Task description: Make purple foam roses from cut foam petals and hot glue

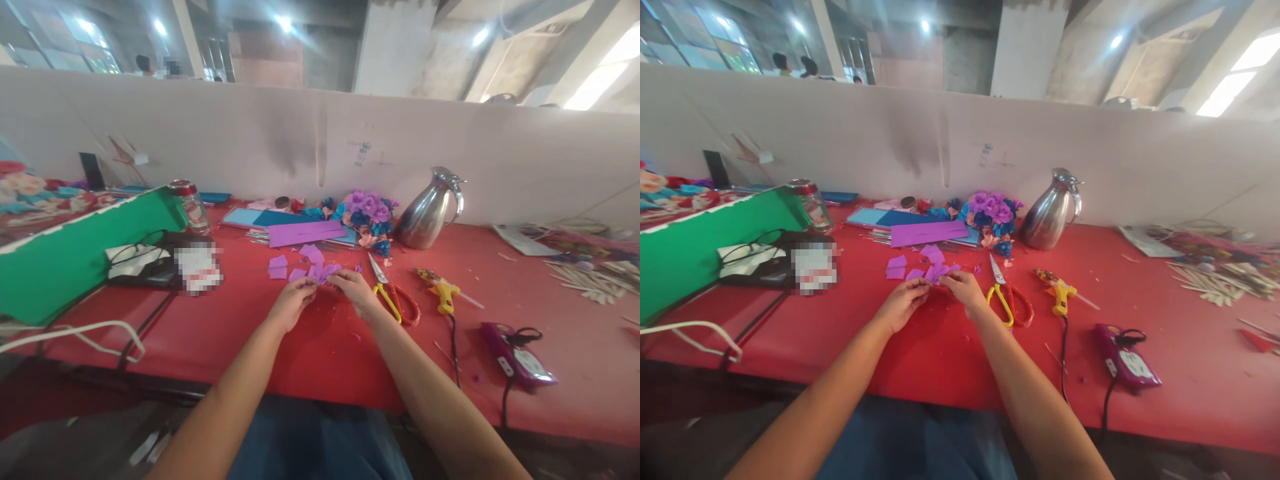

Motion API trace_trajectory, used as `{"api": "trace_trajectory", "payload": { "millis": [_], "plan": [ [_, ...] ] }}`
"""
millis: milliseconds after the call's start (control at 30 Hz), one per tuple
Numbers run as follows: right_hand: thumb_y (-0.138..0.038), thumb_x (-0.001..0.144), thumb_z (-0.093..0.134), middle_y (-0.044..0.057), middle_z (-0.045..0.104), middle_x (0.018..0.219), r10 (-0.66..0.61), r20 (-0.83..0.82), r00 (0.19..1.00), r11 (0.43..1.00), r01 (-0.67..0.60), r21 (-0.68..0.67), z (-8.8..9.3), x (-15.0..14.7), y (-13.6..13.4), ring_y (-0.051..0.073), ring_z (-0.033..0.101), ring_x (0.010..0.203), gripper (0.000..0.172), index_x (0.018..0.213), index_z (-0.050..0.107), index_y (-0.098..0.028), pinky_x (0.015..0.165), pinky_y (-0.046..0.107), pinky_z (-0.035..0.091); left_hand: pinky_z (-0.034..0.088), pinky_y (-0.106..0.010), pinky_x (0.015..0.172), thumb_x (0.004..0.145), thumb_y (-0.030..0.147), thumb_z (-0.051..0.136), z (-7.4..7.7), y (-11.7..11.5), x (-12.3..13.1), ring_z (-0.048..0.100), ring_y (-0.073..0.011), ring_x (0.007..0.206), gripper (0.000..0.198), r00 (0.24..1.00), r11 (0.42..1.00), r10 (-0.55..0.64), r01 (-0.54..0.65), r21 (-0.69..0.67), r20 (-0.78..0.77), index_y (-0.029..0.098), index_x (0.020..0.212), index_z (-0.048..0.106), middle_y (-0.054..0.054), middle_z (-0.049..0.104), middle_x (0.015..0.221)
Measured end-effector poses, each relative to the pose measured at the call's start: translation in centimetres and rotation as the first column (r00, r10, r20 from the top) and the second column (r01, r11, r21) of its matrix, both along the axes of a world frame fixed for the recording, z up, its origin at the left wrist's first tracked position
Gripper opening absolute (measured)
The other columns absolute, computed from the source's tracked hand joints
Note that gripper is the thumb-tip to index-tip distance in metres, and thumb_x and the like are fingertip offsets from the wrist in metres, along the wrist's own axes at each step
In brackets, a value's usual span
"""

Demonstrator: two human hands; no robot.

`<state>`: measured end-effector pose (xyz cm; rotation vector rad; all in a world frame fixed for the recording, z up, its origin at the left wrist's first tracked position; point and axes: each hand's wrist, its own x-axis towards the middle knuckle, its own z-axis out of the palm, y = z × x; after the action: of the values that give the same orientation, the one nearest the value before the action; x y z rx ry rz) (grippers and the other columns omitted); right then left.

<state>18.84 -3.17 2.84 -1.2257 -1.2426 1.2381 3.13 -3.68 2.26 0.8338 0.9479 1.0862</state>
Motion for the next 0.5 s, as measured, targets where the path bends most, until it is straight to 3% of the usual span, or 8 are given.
{"api": "trace_trajectory", "payload": {
  "millis": [233,500],
  "plan": [
    [-0.044,0.062,0.068,-0.005,0.052,0.057,0.049,-0.048,0.998,0.999,-0.049,0.003,0.35,0.02,-0.38,0.008,0.038,0.053,0.026,0.065,0.065,-0.019,0.053,0.023,0.029,0.043,-0.02,0.058,0.057,0.022,0.079,-0.34,0.33,0.08,0.05,-0.0071,0.059,0.02,0.997,0.998,0.025,-0.02,-0.062,0.074,0.015,0.067,0.063,0.001,0.058,0.066],
    [-0.039,0.061,0.069,-0.004,0.055,0.062,0.068,-0.059,0.996,0.998,-0.067,0.019,0.83,0.0,-0.48,0.009,0.042,0.058,0.02,0.063,0.065,-0.019,0.06,0.024,0.033,0.037,-0.019,0.052,0.054,0.022,0.079,-0.03,0.19,0.03,0.046,-0.0059,0.054,0.02,0.997,0.999,-0.017,0.019,-0.037,0.072,0.016,0.065,0.064,0.003,0.054,0.062]
  ]
}}
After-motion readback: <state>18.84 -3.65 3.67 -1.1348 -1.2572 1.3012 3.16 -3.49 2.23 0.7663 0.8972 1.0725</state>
